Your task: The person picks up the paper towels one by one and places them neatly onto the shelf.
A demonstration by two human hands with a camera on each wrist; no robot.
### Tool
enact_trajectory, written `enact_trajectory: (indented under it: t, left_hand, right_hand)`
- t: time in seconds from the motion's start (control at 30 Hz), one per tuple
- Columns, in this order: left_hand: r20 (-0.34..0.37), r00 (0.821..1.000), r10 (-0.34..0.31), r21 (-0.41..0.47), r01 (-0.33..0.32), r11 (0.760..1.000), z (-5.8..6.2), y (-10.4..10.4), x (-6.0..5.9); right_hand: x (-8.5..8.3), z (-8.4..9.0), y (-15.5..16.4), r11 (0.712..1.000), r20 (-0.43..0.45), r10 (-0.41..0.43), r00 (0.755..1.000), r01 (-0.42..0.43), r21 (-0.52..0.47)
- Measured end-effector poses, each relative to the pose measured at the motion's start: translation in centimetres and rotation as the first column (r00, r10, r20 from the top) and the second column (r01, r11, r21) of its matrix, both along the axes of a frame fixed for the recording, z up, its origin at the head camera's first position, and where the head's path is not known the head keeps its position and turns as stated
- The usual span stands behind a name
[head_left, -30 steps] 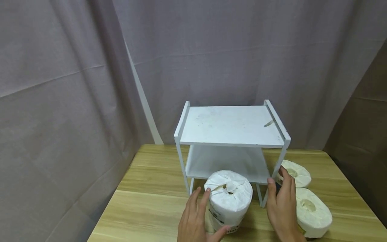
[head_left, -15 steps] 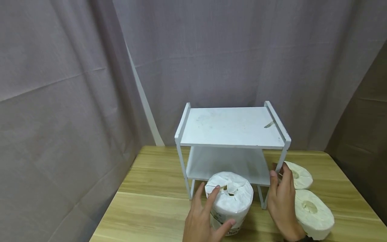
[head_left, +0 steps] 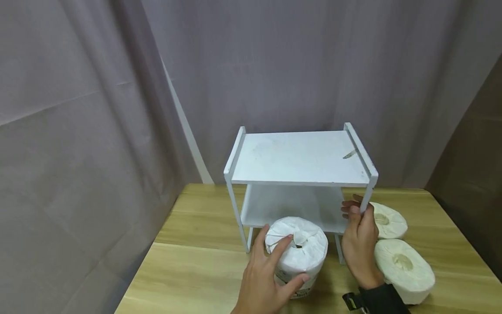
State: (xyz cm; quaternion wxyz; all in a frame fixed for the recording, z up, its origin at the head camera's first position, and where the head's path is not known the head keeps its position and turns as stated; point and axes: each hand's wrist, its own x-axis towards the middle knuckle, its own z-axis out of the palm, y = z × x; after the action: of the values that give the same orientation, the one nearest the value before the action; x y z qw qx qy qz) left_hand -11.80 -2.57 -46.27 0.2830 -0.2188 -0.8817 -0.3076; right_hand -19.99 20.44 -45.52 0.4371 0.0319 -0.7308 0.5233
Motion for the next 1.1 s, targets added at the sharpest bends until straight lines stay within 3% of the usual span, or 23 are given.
enact_trajectory:
  t: [0.17,0.3,0.43,0.83,1.1]
  left_hand:
    - [-0.016,0.994,-0.107,0.001,0.108,0.994,0.8,-1.0,-0.6]
    - [-0.052,0.988,-0.148,-0.075,0.144,0.987,1.1,-1.4,-0.9]
    - [-0.016,0.989,-0.149,-0.143,0.145,0.979,1.5,-1.4,-0.9]
    - [0.056,0.988,-0.143,-0.265,0.153,0.952,3.5,-2.2,-1.1]
    - [0.121,0.979,-0.163,-0.246,0.188,0.951,2.9,-2.4,-0.7]
  right_hand:
    - [-0.4,0.1,0.3,0.997,-0.020,0.058,0.998,-0.059,-0.058]
    - [-0.6,-0.2,0.8,0.997,-0.021,0.023,1.000,-0.024,-0.074]
    - [-0.7,-0.4,1.1,0.996,-0.022,-0.036,0.999,0.035,-0.077]
    - [-1.0,0.5,0.7,0.983,-0.123,0.073,0.990,-0.092,-0.158]
    - [-0.6,-0.7,0.6,0.993,-0.073,0.023,0.997,-0.031,-0.110]
